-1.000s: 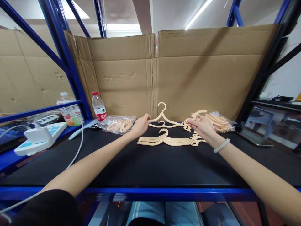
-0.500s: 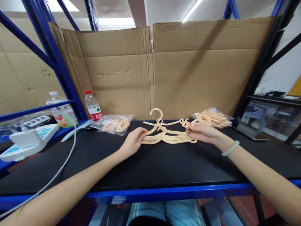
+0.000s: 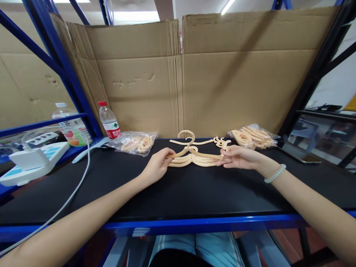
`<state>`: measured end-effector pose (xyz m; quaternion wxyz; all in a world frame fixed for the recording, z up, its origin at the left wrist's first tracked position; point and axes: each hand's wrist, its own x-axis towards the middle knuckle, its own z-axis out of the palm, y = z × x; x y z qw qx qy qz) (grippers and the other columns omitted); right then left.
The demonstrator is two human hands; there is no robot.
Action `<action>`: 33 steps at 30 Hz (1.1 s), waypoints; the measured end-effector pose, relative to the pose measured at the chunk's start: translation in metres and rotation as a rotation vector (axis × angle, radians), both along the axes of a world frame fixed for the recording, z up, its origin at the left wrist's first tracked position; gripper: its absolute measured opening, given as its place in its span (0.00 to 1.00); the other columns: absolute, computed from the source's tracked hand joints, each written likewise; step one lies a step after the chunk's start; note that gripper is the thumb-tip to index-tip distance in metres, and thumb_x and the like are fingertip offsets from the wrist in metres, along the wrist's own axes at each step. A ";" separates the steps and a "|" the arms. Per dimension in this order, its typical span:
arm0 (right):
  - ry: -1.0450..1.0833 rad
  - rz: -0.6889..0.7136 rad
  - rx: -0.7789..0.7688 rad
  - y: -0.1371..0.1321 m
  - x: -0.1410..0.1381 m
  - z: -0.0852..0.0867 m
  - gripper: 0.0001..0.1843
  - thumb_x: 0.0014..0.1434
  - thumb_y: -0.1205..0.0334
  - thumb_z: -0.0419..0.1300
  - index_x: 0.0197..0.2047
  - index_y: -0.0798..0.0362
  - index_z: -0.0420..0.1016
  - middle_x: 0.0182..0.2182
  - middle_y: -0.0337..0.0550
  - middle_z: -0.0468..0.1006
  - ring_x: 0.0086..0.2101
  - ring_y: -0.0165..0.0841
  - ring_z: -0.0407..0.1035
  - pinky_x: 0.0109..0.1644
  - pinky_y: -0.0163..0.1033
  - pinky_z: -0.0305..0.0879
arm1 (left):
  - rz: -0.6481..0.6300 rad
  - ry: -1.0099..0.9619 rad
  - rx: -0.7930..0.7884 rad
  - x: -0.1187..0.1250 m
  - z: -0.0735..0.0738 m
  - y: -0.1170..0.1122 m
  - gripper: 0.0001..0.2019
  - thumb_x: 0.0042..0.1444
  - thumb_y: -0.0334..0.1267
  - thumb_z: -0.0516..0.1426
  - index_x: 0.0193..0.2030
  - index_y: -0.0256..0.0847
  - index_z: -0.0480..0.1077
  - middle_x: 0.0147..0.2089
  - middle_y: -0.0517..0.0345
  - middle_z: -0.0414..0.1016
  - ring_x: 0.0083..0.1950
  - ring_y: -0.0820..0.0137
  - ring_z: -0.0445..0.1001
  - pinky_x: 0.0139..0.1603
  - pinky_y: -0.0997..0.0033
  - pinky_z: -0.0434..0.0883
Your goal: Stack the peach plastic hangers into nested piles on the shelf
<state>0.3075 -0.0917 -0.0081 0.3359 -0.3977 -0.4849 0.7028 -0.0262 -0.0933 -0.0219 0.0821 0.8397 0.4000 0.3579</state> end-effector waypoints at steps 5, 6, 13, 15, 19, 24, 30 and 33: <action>0.015 -0.012 -0.022 0.002 0.000 -0.002 0.07 0.56 0.69 0.59 0.28 0.55 0.65 0.38 0.54 0.80 0.42 0.39 0.76 0.42 0.36 0.73 | -0.006 -0.002 0.010 0.000 0.000 -0.001 0.06 0.58 0.31 0.50 0.40 0.40 0.66 0.37 0.56 0.72 0.38 0.67 0.71 0.40 0.68 0.67; 0.010 -0.012 -0.020 0.002 0.000 -0.003 0.07 0.57 0.69 0.58 0.28 0.55 0.64 0.37 0.54 0.80 0.41 0.38 0.76 0.42 0.35 0.73 | -0.007 -0.001 0.011 0.000 0.000 -0.001 0.06 0.58 0.31 0.50 0.40 0.40 0.66 0.37 0.56 0.72 0.38 0.67 0.71 0.40 0.67 0.67; -0.018 -0.067 0.041 0.003 -0.005 -0.008 0.07 0.55 0.72 0.62 0.29 0.56 0.67 0.30 0.48 0.79 0.37 0.36 0.77 0.46 0.38 0.74 | -0.010 0.000 -0.003 0.001 0.001 -0.002 0.07 0.57 0.31 0.49 0.40 0.39 0.66 0.37 0.56 0.73 0.39 0.67 0.71 0.41 0.66 0.68; 0.005 -0.111 0.069 0.003 -0.008 -0.010 0.08 0.53 0.74 0.62 0.27 0.56 0.68 0.27 0.45 0.78 0.35 0.35 0.77 0.45 0.36 0.74 | -0.010 -0.005 -0.014 0.001 0.001 -0.002 0.07 0.57 0.30 0.49 0.40 0.39 0.66 0.38 0.55 0.72 0.39 0.67 0.71 0.41 0.67 0.67; 0.034 -0.212 0.134 0.000 -0.015 -0.011 0.10 0.52 0.78 0.61 0.25 0.56 0.68 0.24 0.40 0.75 0.31 0.30 0.76 0.42 0.33 0.75 | -0.006 -0.009 -0.035 0.001 0.001 -0.001 0.07 0.56 0.31 0.49 0.39 0.39 0.66 0.37 0.56 0.72 0.38 0.67 0.71 0.40 0.67 0.67; 0.004 -0.293 0.175 -0.004 -0.023 -0.010 0.11 0.51 0.78 0.61 0.24 0.56 0.67 0.23 0.39 0.74 0.29 0.30 0.76 0.38 0.32 0.76 | 0.006 -0.009 -0.027 0.000 0.000 0.001 0.06 0.57 0.31 0.50 0.39 0.40 0.66 0.36 0.57 0.72 0.37 0.68 0.71 0.39 0.68 0.67; 0.017 -0.373 0.234 0.000 -0.027 -0.017 0.12 0.48 0.77 0.64 0.25 0.55 0.66 0.21 0.37 0.72 0.27 0.29 0.75 0.35 0.30 0.75 | -0.014 -0.034 -0.060 0.001 0.001 -0.001 0.07 0.59 0.32 0.48 0.41 0.40 0.66 0.35 0.57 0.74 0.38 0.68 0.73 0.40 0.69 0.68; 0.087 -0.415 0.261 0.003 -0.026 -0.021 0.12 0.46 0.75 0.67 0.26 0.55 0.66 0.23 0.39 0.73 0.29 0.31 0.75 0.38 0.33 0.75 | -0.010 -0.041 -0.074 0.001 0.001 -0.002 0.07 0.59 0.33 0.48 0.42 0.40 0.66 0.35 0.57 0.74 0.38 0.68 0.73 0.40 0.69 0.68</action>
